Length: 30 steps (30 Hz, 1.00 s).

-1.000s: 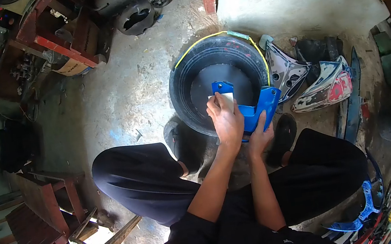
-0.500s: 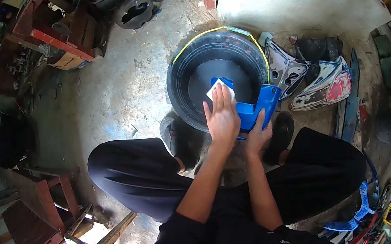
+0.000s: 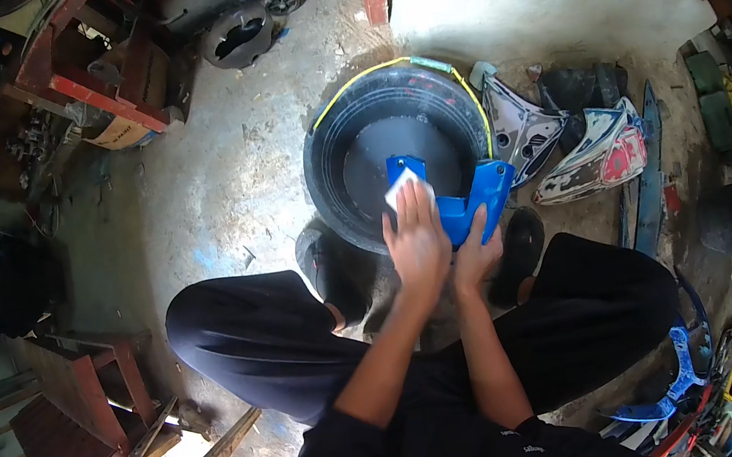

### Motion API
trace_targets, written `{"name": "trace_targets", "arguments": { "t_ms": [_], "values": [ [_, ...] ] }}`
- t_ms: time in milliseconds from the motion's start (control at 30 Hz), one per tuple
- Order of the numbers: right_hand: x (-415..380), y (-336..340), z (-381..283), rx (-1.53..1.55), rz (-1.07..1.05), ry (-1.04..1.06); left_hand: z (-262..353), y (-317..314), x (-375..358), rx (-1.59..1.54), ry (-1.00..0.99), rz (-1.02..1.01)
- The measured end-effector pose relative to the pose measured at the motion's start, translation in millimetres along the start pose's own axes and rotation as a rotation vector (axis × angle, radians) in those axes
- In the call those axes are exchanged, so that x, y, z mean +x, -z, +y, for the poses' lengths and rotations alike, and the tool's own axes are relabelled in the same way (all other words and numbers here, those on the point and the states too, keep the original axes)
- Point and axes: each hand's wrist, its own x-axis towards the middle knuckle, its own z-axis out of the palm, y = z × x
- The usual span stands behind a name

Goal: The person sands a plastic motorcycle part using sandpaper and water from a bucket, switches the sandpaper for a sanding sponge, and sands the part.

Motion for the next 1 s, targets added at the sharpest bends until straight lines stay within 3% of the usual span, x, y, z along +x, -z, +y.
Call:
{"name": "trace_targets", "arguments": {
  "t_ms": [100,233,300,367,500,600,700,833,933,1000],
  "values": [
    [1,-2,6,0.085,-0.016,-0.047,-1,12,-38,0.138,-0.099,-0.001],
    [1,2,8,0.030,-0.033,-0.044,-9,-6,29,0.091,-0.026,0.028],
    [2,0,12,0.056,-0.038,-0.037,-9,-7,50,-0.032,0.064,-0.053],
    [3,1,11,0.052,-0.034,-0.014,-7,-10,23,-0.014,0.003,0.038],
    [2,-5,10,0.146,0.005,-0.030,-2,17,-46,0.138,-0.086,-0.025],
    [0,0,13,0.143,-0.023,-0.062,-2,5,0,0.097,-0.062,0.033],
    [1,-1,12,0.148,-0.049,-0.067,-2,-9,57,-0.021,0.054,-0.071],
    [3,0,1,0.063,-0.024,0.008,7,-3,-13,0.044,-0.020,0.025],
    [4,-5,7,0.109,-0.005,-0.024,3,9,-25,0.061,-0.055,-0.009],
    [-1,-3,13,0.130,-0.010,-0.017,0,-6,16,0.008,0.012,0.036]
  ]
}}
